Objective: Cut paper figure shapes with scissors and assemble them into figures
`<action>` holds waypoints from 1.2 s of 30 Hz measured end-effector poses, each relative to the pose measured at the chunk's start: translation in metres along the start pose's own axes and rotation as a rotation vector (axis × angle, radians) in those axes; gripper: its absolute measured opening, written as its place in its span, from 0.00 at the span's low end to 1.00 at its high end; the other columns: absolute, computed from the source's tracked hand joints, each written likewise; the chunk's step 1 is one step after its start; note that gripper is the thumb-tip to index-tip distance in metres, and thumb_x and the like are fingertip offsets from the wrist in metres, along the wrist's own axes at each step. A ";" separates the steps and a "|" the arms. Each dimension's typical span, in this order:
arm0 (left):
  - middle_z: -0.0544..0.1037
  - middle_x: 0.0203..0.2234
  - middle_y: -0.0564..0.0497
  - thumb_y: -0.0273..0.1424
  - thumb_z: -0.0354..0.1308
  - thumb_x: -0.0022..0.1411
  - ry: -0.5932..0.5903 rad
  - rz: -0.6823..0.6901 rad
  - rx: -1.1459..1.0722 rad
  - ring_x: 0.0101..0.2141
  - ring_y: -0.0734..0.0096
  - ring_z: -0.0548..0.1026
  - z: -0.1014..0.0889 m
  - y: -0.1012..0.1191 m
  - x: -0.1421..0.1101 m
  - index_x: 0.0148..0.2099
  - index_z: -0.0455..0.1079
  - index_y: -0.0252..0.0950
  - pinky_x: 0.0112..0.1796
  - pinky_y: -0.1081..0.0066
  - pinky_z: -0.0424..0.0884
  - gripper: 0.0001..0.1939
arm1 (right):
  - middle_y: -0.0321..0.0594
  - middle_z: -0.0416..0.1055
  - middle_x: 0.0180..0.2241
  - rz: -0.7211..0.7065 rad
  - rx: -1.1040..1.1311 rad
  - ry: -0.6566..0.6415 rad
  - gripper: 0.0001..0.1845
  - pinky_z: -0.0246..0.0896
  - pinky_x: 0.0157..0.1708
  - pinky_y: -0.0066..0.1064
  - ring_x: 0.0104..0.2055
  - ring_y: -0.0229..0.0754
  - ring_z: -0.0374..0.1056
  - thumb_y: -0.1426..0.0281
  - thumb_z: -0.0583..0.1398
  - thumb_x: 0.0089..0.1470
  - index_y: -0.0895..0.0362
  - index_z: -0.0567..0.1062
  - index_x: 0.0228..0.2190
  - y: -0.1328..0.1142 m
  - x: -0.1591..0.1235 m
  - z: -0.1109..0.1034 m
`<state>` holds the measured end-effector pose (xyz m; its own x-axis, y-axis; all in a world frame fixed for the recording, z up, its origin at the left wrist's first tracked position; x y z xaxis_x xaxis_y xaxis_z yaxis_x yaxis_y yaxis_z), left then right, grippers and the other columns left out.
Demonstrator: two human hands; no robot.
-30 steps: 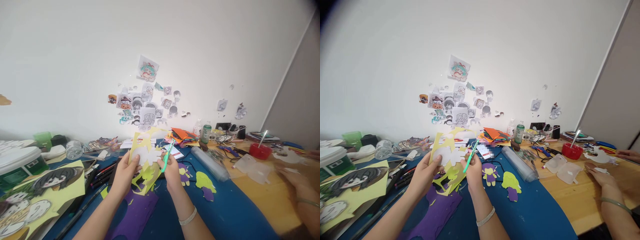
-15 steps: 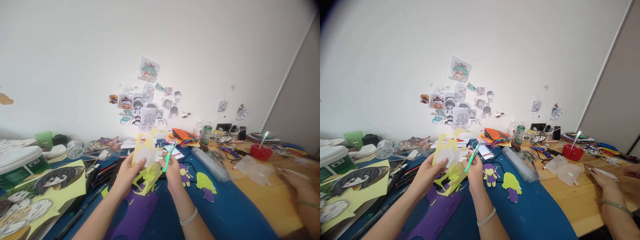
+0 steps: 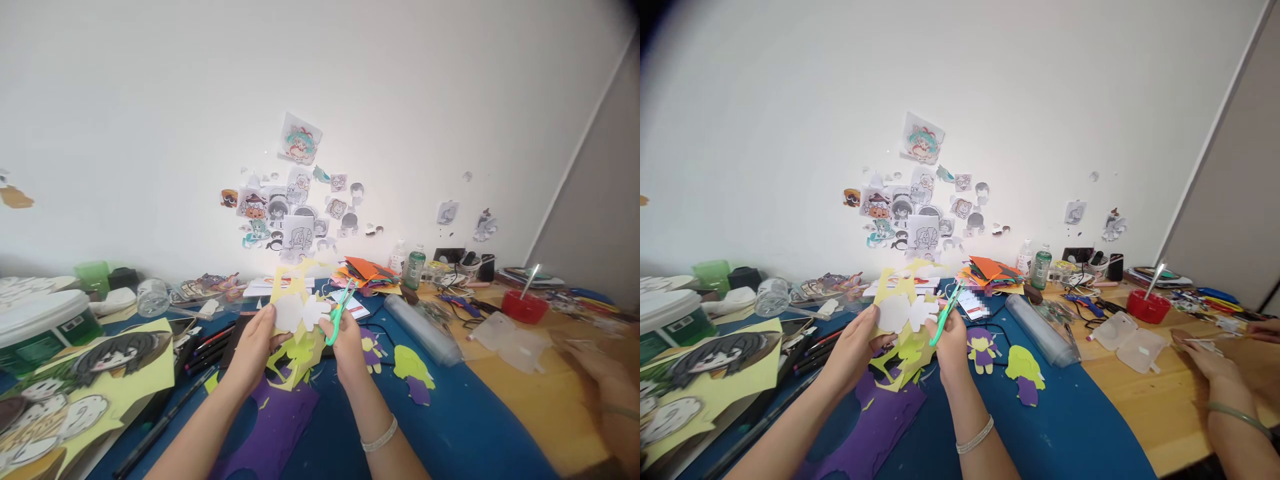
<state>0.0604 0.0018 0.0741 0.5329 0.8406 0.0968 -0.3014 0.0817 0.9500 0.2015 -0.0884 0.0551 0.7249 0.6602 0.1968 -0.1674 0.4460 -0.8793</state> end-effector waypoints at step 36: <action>0.71 0.48 0.48 0.32 0.55 0.55 -0.141 -0.044 -0.188 0.46 0.60 0.70 0.019 -0.008 -0.005 0.47 0.69 0.38 0.41 0.66 0.74 0.16 | 0.41 0.71 0.35 -0.100 -0.054 0.029 0.23 0.63 0.36 0.31 0.38 0.43 0.68 0.69 0.63 0.37 0.58 0.69 0.40 -0.008 -0.002 -0.003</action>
<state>0.0751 -0.0134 0.0722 0.6498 0.7522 0.1091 -0.4104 0.2264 0.8833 0.2036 -0.0951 0.0601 0.7552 0.5959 0.2731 -0.0574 0.4752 -0.8780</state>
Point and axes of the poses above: each hand's wrist, its own x-axis towards the middle knuckle, its own z-axis out of the palm, y = z × x, the point moved 9 cm from there along x, towards the middle knuckle
